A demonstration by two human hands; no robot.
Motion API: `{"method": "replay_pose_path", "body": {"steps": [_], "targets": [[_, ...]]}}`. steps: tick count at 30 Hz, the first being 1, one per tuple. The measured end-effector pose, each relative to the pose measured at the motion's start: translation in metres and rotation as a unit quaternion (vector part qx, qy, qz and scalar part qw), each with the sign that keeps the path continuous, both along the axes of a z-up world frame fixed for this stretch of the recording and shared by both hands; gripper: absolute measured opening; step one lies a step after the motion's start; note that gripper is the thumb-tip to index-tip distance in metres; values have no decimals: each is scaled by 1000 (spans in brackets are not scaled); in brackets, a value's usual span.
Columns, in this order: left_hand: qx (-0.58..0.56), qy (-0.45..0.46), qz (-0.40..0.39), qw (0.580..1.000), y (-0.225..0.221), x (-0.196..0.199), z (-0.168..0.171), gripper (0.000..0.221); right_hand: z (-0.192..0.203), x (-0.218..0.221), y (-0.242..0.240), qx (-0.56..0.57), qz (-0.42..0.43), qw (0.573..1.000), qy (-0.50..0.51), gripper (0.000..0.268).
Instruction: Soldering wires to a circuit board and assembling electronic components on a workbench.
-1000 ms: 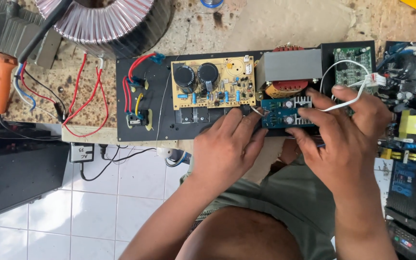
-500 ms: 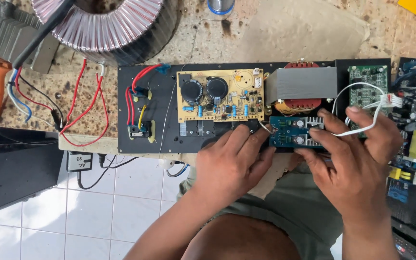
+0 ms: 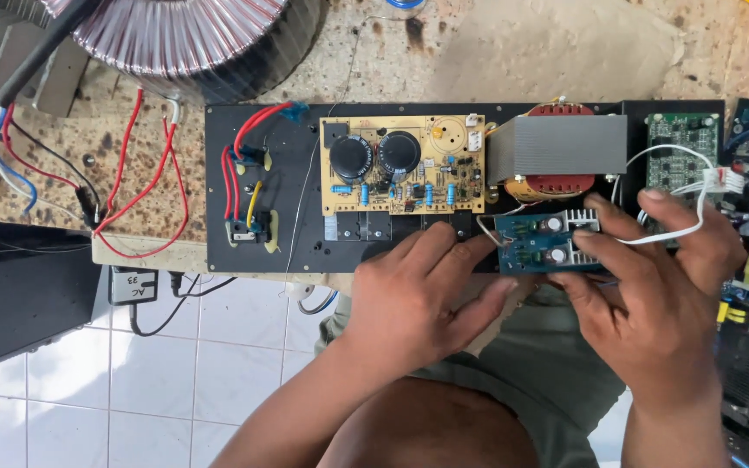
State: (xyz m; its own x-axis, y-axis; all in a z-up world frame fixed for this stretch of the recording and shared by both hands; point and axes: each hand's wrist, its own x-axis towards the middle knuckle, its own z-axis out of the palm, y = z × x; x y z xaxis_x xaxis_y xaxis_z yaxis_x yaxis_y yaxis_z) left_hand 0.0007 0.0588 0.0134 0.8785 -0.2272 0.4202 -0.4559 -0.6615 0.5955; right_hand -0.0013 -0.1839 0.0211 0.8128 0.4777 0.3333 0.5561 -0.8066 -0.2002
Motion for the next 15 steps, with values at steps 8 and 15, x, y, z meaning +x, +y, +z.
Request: {"method": "replay_pose_path", "body": {"steps": [8, 15], "targets": [[-93, -28, 49, 994, -5, 3, 6, 12, 0, -13, -12, 53, 20, 997, 43, 38], [74, 18, 95, 993, -25, 21, 4, 29, -15, -22, -21, 50, 23, 998, 5, 32]]}}
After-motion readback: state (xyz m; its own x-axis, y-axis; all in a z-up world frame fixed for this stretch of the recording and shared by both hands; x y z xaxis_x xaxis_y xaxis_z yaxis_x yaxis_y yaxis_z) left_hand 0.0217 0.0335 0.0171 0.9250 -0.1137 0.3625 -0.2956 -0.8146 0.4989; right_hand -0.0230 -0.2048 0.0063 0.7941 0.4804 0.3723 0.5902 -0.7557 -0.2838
